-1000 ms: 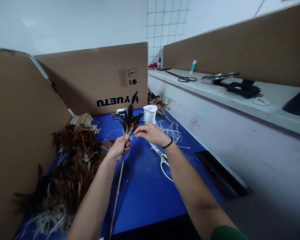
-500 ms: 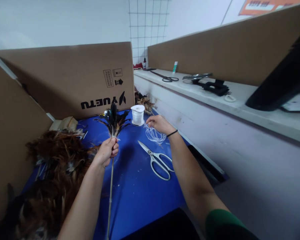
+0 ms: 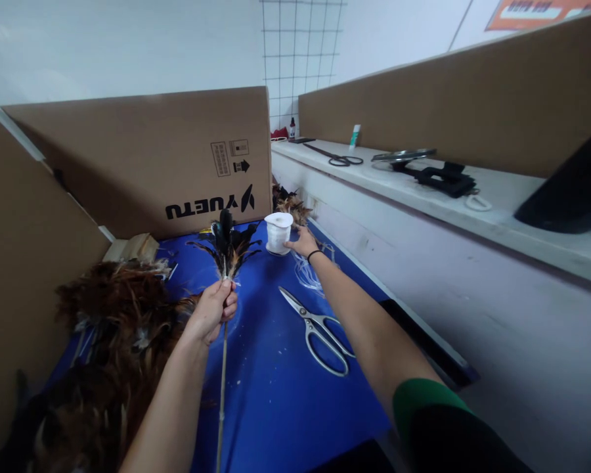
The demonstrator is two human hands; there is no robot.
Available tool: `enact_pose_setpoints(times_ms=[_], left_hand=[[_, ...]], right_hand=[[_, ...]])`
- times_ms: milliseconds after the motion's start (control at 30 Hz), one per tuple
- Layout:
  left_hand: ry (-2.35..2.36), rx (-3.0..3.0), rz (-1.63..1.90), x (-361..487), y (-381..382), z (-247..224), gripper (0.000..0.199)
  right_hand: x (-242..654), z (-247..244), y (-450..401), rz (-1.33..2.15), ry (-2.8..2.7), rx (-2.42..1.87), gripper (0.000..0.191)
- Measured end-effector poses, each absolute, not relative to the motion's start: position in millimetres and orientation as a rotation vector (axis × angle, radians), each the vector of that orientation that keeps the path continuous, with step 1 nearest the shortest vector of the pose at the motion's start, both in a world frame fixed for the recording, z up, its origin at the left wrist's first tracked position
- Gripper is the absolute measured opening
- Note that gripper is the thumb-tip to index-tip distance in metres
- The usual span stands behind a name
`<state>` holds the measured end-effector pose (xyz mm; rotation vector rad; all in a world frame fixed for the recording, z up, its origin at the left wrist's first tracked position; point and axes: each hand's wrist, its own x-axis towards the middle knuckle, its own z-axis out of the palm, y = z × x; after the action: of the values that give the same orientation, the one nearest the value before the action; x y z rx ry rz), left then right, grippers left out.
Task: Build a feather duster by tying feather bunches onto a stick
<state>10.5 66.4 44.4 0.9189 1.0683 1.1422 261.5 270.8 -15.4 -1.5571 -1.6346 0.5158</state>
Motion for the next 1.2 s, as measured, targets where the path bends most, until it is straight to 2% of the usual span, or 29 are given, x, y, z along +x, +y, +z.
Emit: enact_pose_setpoints(times_ms=[133,233,400,500,667,933,1200], left_hand=[[1.051,0.918,1.146,8.2,68.3,41.6,0.028],[1.042,0.910,1.150,7.6,68.7,41.7,0.030],[1.036,0.892,1.171,8.0,69.5,44.5,0.032],[1.027,0.892,1.176,7.2,70.1,45.1,0.031],[1.021,0.871,1.214,3.9,70.5,44.9,0.028],[1.055,0.781,1.274,1.3,76.9,39.9,0.021],[1.019,0.636,1.260,8.1,80.4,36.2,0.017]], right_hand=[[247.5,-30.5,287.0,0.598,-1.545,-1.527,0.100],[237.8,-34.0,290.6,0.632,-1.482,-1.444,0.102],[229.3,-29.3,286.5,0.599,-1.448,-1.496,0.086],[228.8,-24.5,281.4,0.609,-1.492,-1.470,0.083],[226.1,-12.5,265.7,0.768,-1.569,-1.237,0.081],[211.3,24.7,211.7,1.266,-1.434,-0.774,0.064],[201.1,49.2,166.3,1.251,-1.545,-0.637,0.059]])
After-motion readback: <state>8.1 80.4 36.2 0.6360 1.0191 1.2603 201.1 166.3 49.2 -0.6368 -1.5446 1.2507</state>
